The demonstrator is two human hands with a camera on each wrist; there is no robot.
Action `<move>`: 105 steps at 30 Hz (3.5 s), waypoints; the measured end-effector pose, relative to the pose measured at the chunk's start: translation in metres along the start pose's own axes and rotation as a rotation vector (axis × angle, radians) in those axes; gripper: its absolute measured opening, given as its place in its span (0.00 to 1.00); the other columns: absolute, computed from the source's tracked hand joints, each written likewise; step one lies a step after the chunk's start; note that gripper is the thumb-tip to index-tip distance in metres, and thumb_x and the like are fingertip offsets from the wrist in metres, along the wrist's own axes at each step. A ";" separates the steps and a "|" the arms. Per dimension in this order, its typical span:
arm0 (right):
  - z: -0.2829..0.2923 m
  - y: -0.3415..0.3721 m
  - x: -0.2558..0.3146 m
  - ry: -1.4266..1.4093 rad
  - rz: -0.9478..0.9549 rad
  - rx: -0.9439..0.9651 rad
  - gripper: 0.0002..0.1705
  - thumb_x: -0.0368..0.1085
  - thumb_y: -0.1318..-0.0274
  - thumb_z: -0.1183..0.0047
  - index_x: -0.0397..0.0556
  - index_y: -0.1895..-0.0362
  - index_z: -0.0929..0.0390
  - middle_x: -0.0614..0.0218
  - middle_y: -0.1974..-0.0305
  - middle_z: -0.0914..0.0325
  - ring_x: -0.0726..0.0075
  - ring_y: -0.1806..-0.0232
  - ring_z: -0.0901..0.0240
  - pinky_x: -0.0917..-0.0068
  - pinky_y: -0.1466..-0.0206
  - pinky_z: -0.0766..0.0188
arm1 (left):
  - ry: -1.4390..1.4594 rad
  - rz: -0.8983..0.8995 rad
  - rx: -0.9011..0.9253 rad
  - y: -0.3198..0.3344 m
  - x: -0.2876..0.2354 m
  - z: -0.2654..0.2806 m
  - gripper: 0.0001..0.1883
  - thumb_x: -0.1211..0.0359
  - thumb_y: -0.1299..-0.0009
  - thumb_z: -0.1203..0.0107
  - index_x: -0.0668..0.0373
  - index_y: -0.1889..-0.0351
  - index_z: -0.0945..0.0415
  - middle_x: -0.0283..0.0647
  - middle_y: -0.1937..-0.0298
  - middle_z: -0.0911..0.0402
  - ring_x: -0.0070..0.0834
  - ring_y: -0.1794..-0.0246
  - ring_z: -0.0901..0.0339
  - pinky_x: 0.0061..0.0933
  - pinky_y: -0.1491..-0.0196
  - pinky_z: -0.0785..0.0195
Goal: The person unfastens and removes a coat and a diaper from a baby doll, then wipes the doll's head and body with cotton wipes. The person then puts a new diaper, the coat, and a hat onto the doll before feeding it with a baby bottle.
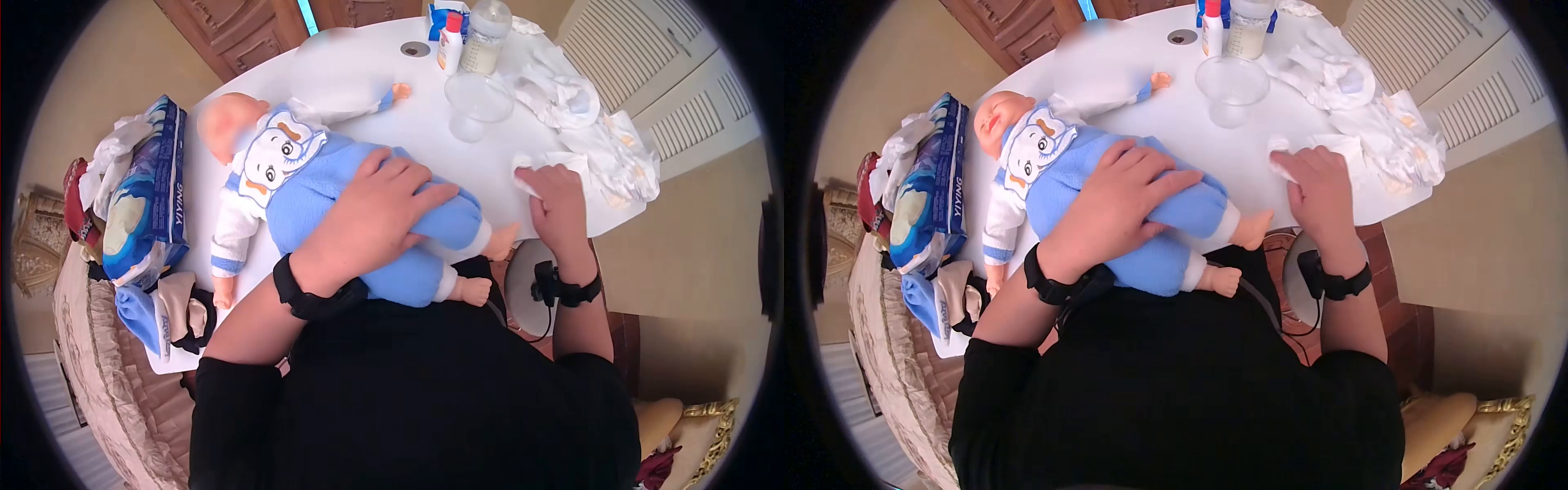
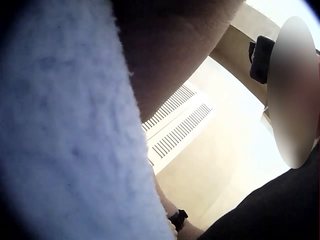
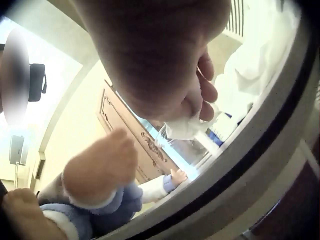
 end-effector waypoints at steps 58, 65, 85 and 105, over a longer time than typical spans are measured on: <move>-0.008 -0.103 0.128 -0.538 -0.003 0.275 0.17 0.34 0.42 0.46 0.44 0.48 0.24 0.60 0.55 0.23 0.63 0.50 0.26 0.69 0.48 0.32 | 0.993 1.080 -0.506 0.228 0.072 0.065 0.24 0.55 0.22 0.58 0.61 0.35 0.35 0.38 0.55 0.22 0.23 0.61 0.25 0.24 0.59 0.28; -0.108 -0.168 0.122 -0.859 -0.505 0.649 0.33 0.56 0.35 0.53 0.39 0.43 0.27 0.63 0.48 0.23 0.69 0.47 0.29 0.77 0.43 0.36 | 1.440 1.130 -0.701 0.223 0.098 0.050 0.21 0.55 0.23 0.58 0.66 0.51 0.27 0.40 0.62 0.20 0.27 0.69 0.21 0.26 0.64 0.26; -0.148 -0.205 0.137 -1.297 -0.740 1.001 0.36 0.60 0.43 0.43 0.43 0.43 0.26 0.65 0.50 0.20 0.74 0.50 0.24 0.79 0.46 0.30 | 1.668 1.008 -1.046 0.144 0.137 0.041 0.37 0.43 0.25 0.66 0.63 0.29 0.51 0.50 0.41 0.28 0.39 0.42 0.28 0.39 0.38 0.35; -0.147 -0.192 0.133 -1.283 -0.607 0.805 0.39 0.53 0.41 0.42 0.39 0.36 0.37 0.63 0.46 0.26 0.75 0.47 0.28 0.79 0.46 0.31 | 2.325 0.590 -0.908 0.122 0.183 0.015 0.42 0.37 0.28 0.63 0.60 0.29 0.47 0.53 0.30 0.37 0.49 0.31 0.39 0.46 0.28 0.48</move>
Point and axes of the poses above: each hand's wrist, its own y-axis away from the middle knuckle, its own z-axis out of the back of the hand, x = y × z, the point moved 1 cm from there along -y, towards the middle knuckle
